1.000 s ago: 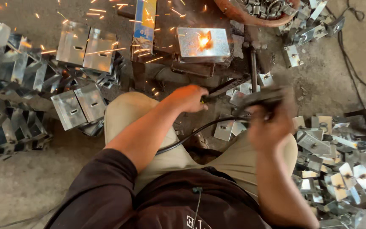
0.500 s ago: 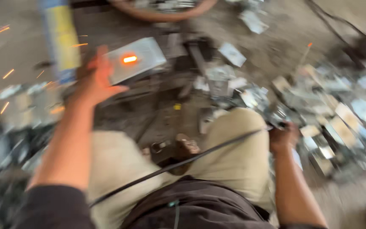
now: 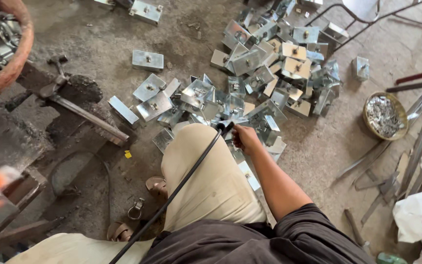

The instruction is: The person sits on the floor and repeatedly picks up small metal plates and metal rings, places them on a work surface, and welds them together using a handheld welding torch. Finished assemblies are set aside on the floor.

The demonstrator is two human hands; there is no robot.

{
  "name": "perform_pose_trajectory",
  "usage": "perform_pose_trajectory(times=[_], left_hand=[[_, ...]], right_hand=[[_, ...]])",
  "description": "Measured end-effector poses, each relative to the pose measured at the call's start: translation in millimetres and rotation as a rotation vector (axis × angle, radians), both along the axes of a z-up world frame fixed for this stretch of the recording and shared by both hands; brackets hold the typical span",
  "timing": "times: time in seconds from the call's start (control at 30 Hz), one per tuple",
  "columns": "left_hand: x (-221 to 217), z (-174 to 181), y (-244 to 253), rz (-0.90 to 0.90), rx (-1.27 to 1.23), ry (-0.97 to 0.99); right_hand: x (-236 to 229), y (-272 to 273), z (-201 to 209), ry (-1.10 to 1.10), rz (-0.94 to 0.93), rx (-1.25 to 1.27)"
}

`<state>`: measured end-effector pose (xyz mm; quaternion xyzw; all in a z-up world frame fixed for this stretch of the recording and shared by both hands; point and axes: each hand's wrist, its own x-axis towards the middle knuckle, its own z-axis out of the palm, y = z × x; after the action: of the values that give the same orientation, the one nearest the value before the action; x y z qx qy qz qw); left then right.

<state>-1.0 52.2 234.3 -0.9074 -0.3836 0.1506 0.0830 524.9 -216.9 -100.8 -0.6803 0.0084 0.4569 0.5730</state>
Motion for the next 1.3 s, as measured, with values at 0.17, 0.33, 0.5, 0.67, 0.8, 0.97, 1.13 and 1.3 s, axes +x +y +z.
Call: perform_pose_trajectory(times=[0.17, 0.33, 0.5, 0.67, 0.8, 0.97, 1.13, 1.3], left_hand=[[126, 24, 11, -0.126, -0.386, 0.150], [275, -11, -70, -0.596, 0.039, -1.482], [268, -63, -137, -0.510, -0.263, -1.321], [148, -117, -94, -0.376, -0.450, -0.950], [-16, -173, -61, 0.337, -0.597, -0.573], [-217, -269, -47, 0.648, -0.513, -0.218], [-331, -327, -123, 0.791, -0.546, -1.050], [-354, -398, -200, 1.058, -0.152, -0.776]], right_hand=[[-11, -17, 0, 0.012, -0.074, 0.023], [-19, -34, 14, -0.021, -0.041, 0.053], [-10, -37, 50, -0.150, -0.066, 0.046], [-10, -19, 82, -0.228, -0.167, 0.180], [-19, 16, 112, -0.356, -0.178, 0.338], [-51, 78, 155, -0.423, -0.086, 0.503], [-115, 142, 182, -0.439, 0.153, 0.675], [-163, 175, 197, -0.531, 0.352, 0.330]])
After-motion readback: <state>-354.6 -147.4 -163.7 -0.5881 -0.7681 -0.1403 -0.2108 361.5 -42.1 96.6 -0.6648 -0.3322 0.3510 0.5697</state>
